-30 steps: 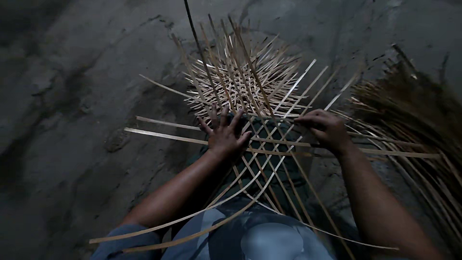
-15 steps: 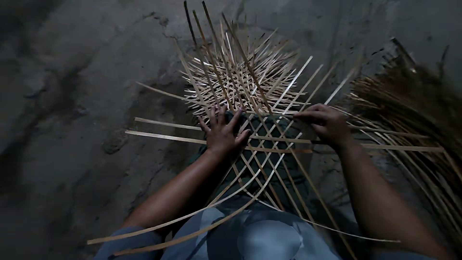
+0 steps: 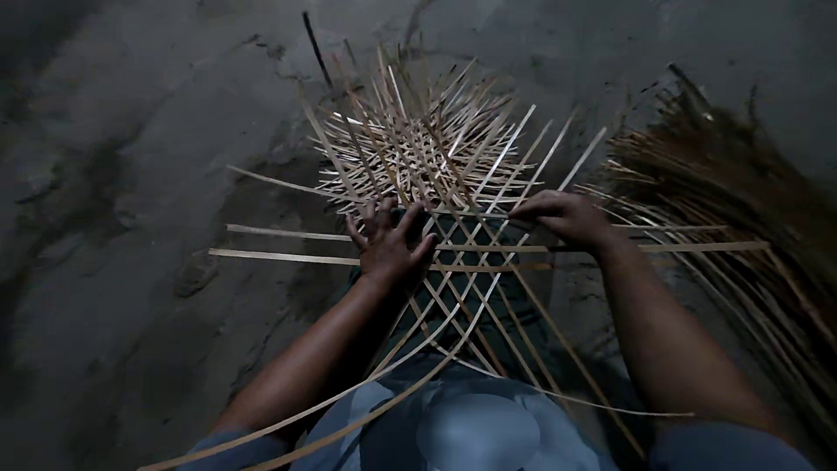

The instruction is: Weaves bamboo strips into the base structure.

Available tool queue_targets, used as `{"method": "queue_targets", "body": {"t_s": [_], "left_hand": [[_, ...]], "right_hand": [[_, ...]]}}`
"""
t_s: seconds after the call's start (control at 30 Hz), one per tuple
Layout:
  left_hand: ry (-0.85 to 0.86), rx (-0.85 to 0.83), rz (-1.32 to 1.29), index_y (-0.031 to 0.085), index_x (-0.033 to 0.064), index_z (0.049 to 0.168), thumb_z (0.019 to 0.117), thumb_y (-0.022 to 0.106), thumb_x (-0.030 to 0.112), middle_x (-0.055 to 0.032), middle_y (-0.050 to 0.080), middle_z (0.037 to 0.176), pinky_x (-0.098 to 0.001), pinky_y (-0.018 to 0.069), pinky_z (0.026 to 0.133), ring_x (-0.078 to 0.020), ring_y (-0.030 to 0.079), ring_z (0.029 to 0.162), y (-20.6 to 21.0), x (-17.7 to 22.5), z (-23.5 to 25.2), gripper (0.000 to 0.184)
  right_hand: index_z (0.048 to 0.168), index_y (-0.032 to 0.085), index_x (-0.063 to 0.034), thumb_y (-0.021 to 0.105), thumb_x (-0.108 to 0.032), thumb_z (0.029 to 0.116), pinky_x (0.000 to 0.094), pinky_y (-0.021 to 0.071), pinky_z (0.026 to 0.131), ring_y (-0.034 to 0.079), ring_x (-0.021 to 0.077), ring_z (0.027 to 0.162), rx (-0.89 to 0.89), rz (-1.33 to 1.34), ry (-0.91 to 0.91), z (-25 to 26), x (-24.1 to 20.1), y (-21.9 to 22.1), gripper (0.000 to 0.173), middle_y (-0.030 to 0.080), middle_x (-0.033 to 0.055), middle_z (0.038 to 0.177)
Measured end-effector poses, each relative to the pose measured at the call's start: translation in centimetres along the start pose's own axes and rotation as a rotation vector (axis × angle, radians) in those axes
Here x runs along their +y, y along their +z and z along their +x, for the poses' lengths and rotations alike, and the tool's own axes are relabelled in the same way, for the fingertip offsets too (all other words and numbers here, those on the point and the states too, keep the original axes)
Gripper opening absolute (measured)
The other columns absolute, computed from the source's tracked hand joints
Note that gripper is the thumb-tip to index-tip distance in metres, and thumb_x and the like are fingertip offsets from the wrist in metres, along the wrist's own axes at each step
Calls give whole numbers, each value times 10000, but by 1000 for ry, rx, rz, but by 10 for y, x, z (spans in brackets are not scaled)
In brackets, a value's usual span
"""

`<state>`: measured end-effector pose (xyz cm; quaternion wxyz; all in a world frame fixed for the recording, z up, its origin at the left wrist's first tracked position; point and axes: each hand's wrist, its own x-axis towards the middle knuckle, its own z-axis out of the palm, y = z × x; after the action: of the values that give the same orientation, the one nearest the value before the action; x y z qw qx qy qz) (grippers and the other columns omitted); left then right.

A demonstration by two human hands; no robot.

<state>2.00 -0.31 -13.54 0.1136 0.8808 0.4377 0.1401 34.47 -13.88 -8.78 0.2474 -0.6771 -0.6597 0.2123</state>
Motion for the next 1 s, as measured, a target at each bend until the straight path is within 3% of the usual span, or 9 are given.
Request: {"method": "queue_targets", "body": {"t_s": [0.13, 0.27, 0.37, 0.43, 0.57, 0.7, 0.8, 1.0], "left_hand": [[21, 89, -17, 544, 508, 1419, 924, 513, 715, -32, 471, 1540, -784, 33, 1142, -383, 257, 1516, 5, -2, -2, 538], [36, 157, 10, 587, 500, 1387, 954, 498, 679, -23, 521, 1508, -779, 76, 1144, -384, 316, 1494, 9, -6, -5, 476], [72, 161, -7, 576, 492, 1404, 998, 465, 580, -2, 524, 1525, -794, 65, 1140, -397, 299, 1512, 8, -7, -8, 430], [113, 167, -39, 561, 476, 1432, 1008, 455, 501, -15, 518, 1536, -822, 32, 1119, -428, 267, 1521, 9, -9, -9, 437], [164, 253, -94, 628, 401, 1395, 977, 534, 403, -132, 592, 1428, -851, 55, 1076, -534, 367, 1420, 8, -9, -8, 428], [104, 228, -70, 665, 404, 1341, 948, 594, 348, -126, 626, 1361, -797, 147, 1091, -500, 424, 1371, 2, -2, -11, 404], [82, 223, -68, 685, 407, 1307, 925, 633, 333, -110, 628, 1355, -765, 154, 1113, -468, 420, 1383, 2, -1, -10, 393], [114, 246, -19, 712, 397, 1244, 938, 661, 345, -66, 665, 1265, -706, 210, 1133, -374, 503, 1332, 11, -9, -9, 314]], "right_hand": [[1143, 781, -124, 571, 29, 964, 443, 531, 1033, 672, 214, 1121, -11, 38, -23, 1, 4, 1, 315, 731, 82, 1141], [1137, 792, -137, 599, 34, 952, 459, 531, 1024, 674, 229, 1116, 10, 25, -63, -2, 5, 4, 317, 737, 87, 1126], [1122, 791, -121, 668, -66, 944, 424, 548, 1001, 680, 211, 1106, 63, 27, -95, -4, 4, 8, 223, 739, 85, 1134], [1103, 790, -108, 732, -132, 918, 399, 570, 957, 694, 204, 1053, 117, -2, -136, -7, 3, 9, 195, 741, 92, 1107], [1100, 795, -109, 720, -23, 893, 420, 542, 996, 679, 240, 1083, 132, -43, -120, -9, -6, 8, 236, 739, 108, 1109], [1103, 797, -104, 698, 11, 896, 456, 518, 1034, 675, 273, 1109, 113, -45, -114, -7, -6, 8, 256, 744, 120, 1090], [1116, 792, -96, 679, 39, 904, 475, 515, 1037, 672, 289, 1120, 71, -35, -86, -6, -8, 6, 276, 738, 135, 1105], [1106, 792, -118, 682, -13, 898, 428, 558, 970, 686, 217, 1056, 89, 46, -137, -13, 7, 14, 258, 741, 84, 1080]]}}
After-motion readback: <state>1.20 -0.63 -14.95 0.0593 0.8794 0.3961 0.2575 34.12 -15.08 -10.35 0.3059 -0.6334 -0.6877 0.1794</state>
